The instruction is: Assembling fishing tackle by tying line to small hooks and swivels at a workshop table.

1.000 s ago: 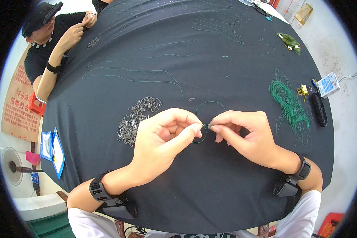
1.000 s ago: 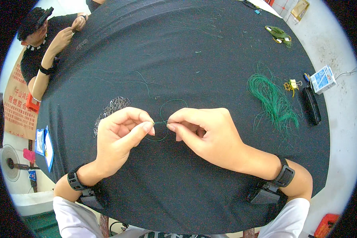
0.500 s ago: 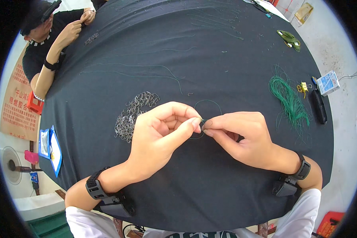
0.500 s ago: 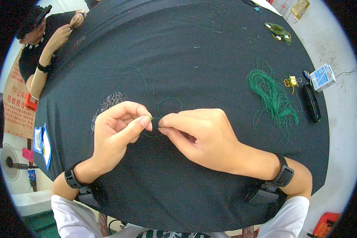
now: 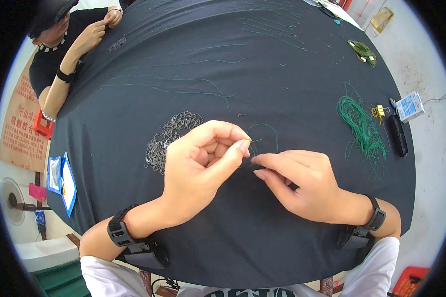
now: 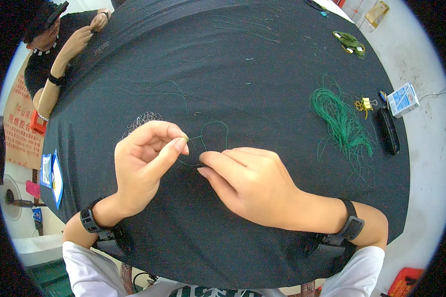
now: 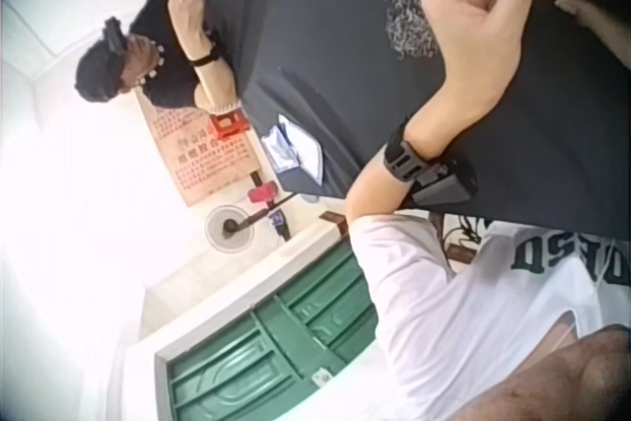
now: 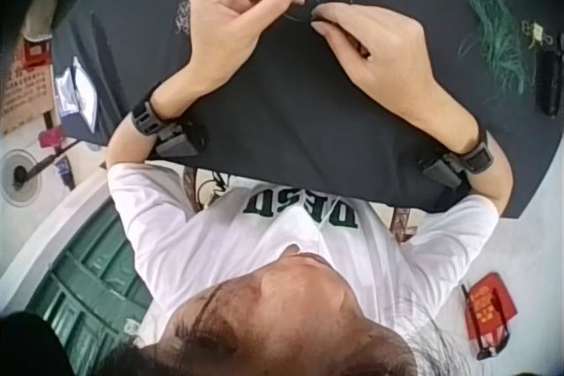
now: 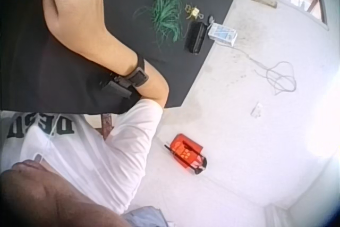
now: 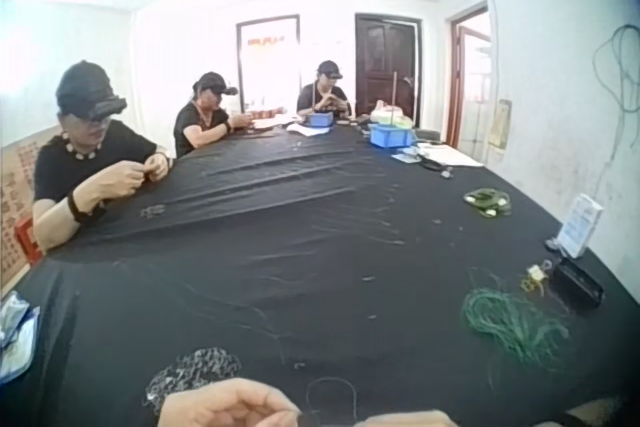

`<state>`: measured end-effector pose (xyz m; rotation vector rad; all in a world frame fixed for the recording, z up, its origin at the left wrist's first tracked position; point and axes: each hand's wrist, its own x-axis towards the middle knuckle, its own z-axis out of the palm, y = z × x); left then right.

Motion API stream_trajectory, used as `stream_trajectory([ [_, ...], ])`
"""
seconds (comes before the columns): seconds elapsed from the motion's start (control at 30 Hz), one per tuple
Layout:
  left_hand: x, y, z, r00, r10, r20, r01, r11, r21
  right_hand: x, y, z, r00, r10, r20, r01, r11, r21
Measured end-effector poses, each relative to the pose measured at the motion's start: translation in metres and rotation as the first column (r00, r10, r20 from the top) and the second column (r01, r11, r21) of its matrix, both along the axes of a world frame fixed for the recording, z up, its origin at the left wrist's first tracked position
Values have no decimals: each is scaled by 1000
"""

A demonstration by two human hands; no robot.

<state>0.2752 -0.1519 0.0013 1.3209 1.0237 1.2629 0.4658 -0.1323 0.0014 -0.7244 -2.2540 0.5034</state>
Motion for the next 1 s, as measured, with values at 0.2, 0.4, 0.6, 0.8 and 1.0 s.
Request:
stream_trajectory([
  [0.2, 1, 0, -1, 999, 21, -33, -19, 998, 65, 1, -5, 2, 1000, -29, -8, 28, 999, -44],
  [0.4, -2, -1, 0, 977, 22, -210, 0, 995, 104, 1, -1, -4, 1000, -2, -15, 3, 995, 95],
  [0.6, 2, 2, -8, 983, 101, -151, -63, 970, 233, 0, 0, 0, 1000, 22, 12, -23, 996, 84],
  [0.8, 1, 4, -13, 969, 140, -204, -76, 952, 296, -2, -1, 4, 1000, 17, 12, -18, 990, 139],
  [1.0, -6, 0, -3, 921, 70, -384, 54, 951, 303, 0, -2, 8, 997, -45, 64, 26, 963, 270],
])
